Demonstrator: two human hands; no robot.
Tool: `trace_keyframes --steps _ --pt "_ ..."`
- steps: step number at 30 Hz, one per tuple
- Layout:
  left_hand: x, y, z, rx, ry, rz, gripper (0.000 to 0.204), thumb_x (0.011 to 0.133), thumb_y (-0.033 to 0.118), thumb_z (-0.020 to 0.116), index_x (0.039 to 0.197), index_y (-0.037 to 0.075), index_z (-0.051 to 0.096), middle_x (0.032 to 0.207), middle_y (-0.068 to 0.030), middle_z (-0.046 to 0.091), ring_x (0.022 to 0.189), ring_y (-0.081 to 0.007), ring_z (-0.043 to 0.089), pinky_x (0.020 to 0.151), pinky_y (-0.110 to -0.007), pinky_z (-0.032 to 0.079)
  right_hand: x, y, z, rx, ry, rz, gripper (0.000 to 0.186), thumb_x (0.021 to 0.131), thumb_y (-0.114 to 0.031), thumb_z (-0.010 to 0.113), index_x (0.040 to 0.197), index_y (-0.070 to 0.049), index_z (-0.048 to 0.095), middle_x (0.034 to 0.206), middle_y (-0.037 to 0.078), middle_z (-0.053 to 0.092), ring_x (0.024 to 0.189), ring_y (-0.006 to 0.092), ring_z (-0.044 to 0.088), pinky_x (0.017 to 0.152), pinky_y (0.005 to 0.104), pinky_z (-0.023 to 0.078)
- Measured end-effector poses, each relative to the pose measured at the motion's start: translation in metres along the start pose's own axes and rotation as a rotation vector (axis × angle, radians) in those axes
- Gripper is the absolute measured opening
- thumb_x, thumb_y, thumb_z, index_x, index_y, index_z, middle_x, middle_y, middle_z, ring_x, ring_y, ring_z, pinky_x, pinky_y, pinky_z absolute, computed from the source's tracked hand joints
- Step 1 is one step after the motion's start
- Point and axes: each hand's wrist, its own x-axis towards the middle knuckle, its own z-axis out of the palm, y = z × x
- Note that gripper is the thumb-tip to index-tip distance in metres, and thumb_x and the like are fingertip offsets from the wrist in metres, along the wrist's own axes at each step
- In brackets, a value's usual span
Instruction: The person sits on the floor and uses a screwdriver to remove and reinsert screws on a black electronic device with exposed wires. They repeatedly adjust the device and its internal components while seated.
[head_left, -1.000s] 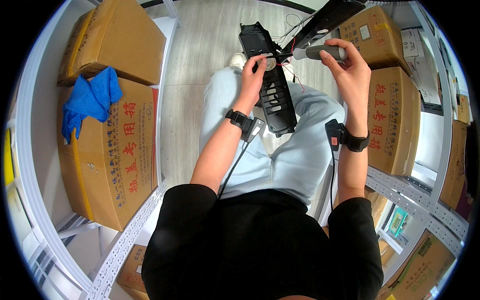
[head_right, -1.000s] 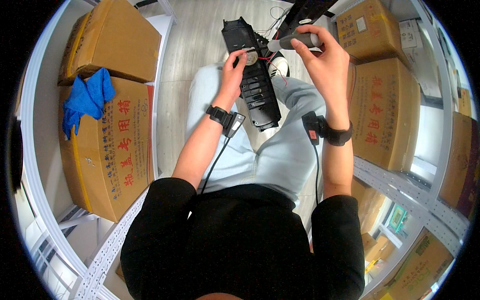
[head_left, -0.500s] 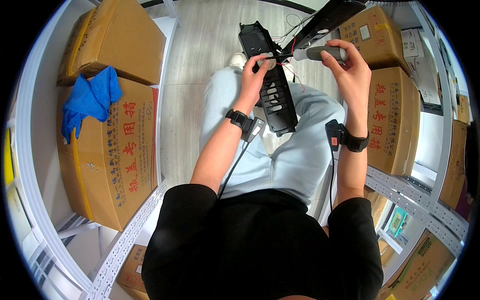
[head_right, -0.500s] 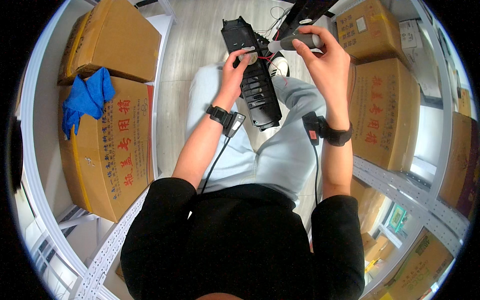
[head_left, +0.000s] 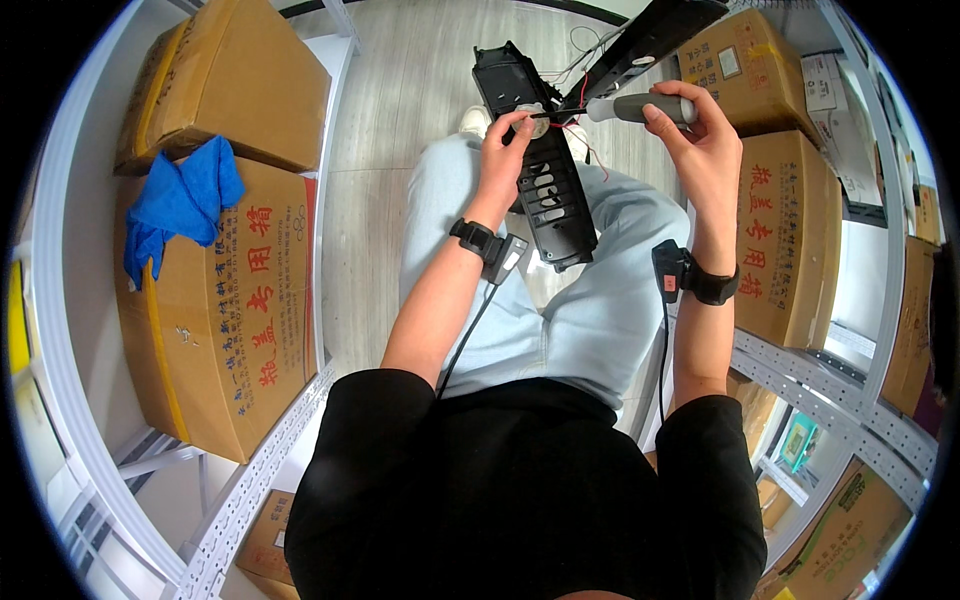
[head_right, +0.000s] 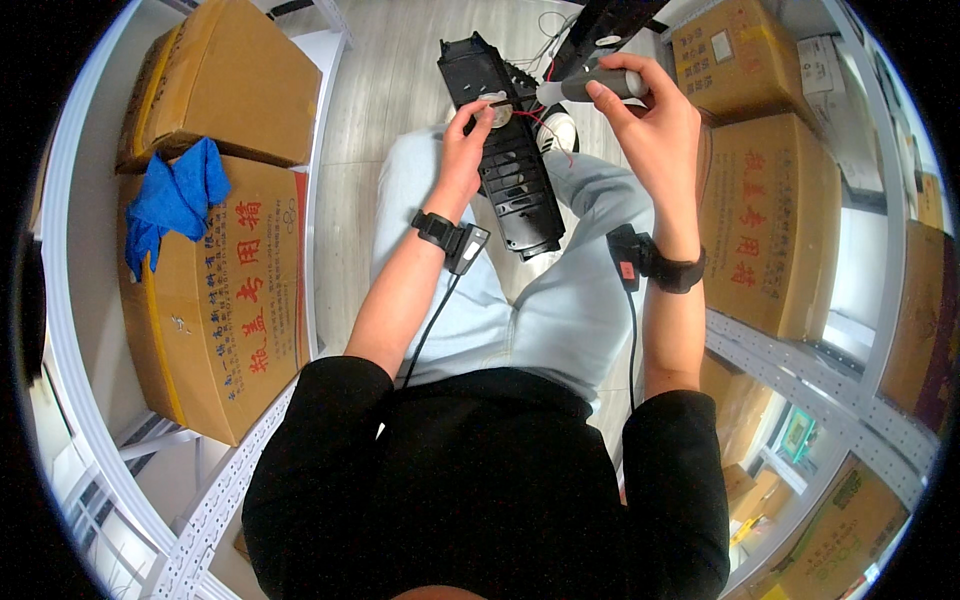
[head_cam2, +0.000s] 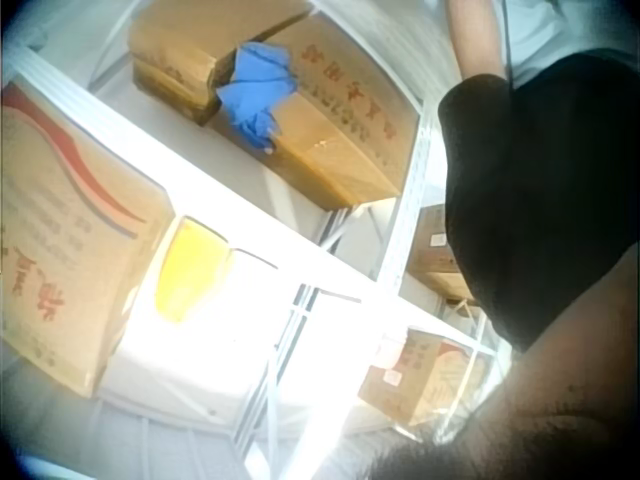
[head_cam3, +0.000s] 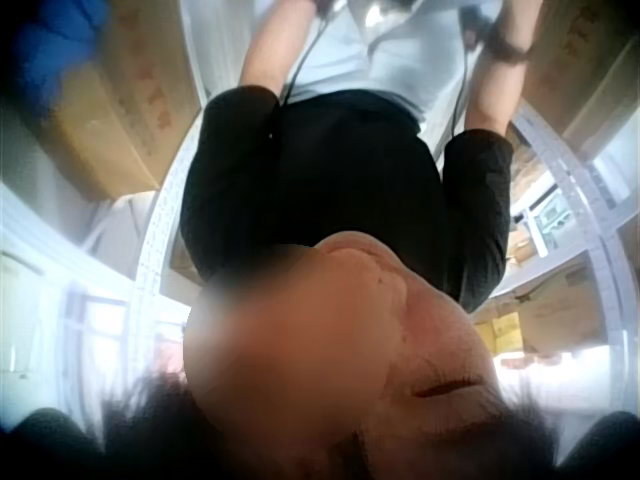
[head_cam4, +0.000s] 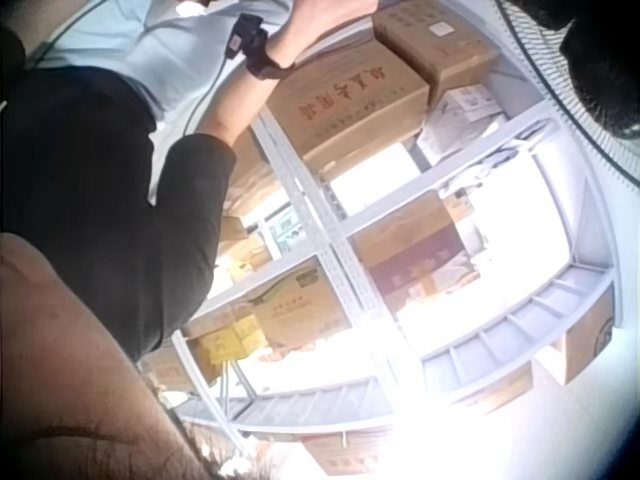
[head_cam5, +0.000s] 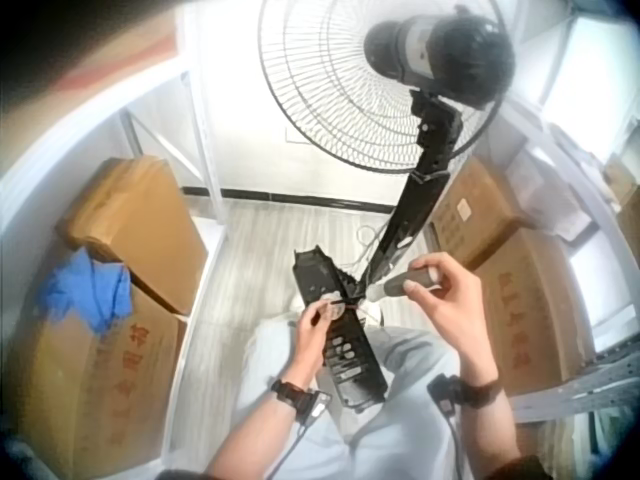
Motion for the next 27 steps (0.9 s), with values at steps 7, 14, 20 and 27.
trace_keyframes --steps 7,14,20,27 --pt "-0.002 0.006 0.003 -0.072 -0.011 -0.061 0.028 0.093 0.023 0.065 0.114 0.005 0.063 0.109 -0.0024 0.061 0.101 -0.0123 0.054 0.090 -0.026 0.043 0.005 -0.008 -0.012 -0.024 -0.283 -0.301 0.028 0.082 -0.006 0.073 0.109 -0.007 0.066 0.100 0.003 0.070 0.086 0.0111 0.066 0.073 0.0247 0.055" --pt "-0.003 0.009 0.006 -0.029 -0.070 0.004 0.029 0.090 0.016 0.068 0.117 0.006 0.062 0.119 -0.0073 0.056 0.109 -0.0156 0.054 0.095 -0.028 0.042 -0.001 -0.025 -0.009 -0.131 -0.177 -0.173 0.027 0.081 -0.003 0.072 0.108 -0.006 0.066 0.105 0.006 0.069 0.088 0.0153 0.067 0.077 0.0287 0.057" --pt "0.002 0.002 0.001 0.128 -0.044 0.107 0.042 0.080 0.005 0.073 0.120 0.013 0.061 0.117 -0.0086 0.050 0.111 -0.0210 0.053 0.098 -0.032 0.043 -0.009 -0.036 -0.006 -0.135 -0.224 -0.211 0.028 0.081 -0.003 0.072 0.108 -0.006 0.066 0.104 0.007 0.069 0.088 0.0175 0.068 0.075 0.0287 0.057" --pt "-0.001 0.005 0.003 0.251 -0.027 0.170 0.049 0.075 -0.004 0.075 0.119 0.010 0.060 0.119 -0.0048 0.058 0.109 -0.0165 0.056 0.094 -0.030 0.045 -0.012 -0.038 0.004 -0.135 -0.273 -0.224 0.027 0.081 -0.002 0.071 0.108 -0.005 0.065 0.100 0.010 0.068 0.084 0.0203 0.068 0.072 0.0302 0.057"
